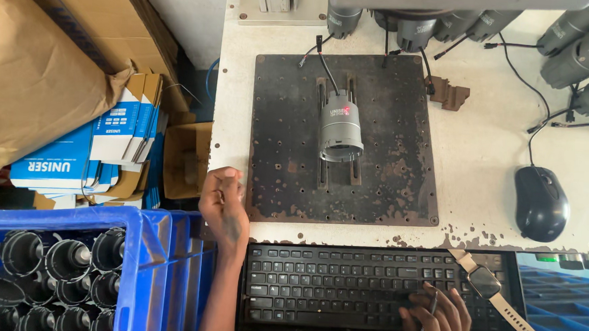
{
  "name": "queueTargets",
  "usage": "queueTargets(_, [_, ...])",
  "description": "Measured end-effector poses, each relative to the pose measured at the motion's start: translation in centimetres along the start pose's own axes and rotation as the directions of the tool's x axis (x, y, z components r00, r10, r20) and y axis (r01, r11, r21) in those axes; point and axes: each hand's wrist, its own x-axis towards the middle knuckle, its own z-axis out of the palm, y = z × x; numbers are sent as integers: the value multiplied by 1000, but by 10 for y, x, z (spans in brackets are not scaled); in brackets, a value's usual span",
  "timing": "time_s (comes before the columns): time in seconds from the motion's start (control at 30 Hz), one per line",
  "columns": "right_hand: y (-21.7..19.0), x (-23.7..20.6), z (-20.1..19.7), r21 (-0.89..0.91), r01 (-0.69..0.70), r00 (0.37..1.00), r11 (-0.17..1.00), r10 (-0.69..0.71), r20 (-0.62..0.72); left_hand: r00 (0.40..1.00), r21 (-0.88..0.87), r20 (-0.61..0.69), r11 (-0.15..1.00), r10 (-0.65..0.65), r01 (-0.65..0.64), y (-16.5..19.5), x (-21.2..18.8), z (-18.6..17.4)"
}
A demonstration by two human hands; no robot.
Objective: The person picks cylindrical electronic components from a blue crate, connects a cable to each unit, places it on a test fixture, and operates a keyboard. After testing, the person disconnects the cable and returns the component to the crate. This cycle repeats for several units.
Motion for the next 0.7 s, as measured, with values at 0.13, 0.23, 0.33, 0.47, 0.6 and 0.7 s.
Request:
queueTargets(0.13, [7,-4,3,-15,0,1000,1000,0,21,1000,-79,6,997,20,-20,-2,0,-4])
queueTargets(0.23, [11,-6,5,-1,5,1000,1000,-5,1,999,-108,-5,994,34,-35,-2,0,-5])
queueTargets(0.33, [12,-7,7,16,50,998,999,-50,-36,997,-98,-76,995,-8,0,-1,0,-3])
queueTargets(0.47, [14,-9,8,2,31,999,1000,-31,-24,992,-115,-122,993,-18,4,4,-1,1])
queueTargets(0.6, [18,-10,9,-10,40,999,999,-40,-21,995,-85,-100,996,14,-22,10,-1,3])
queueTargets(0.7, [21,-11,10,-58,21,999,998,-19,25,994,-54,-106,998,8,-14,11,-1,3])
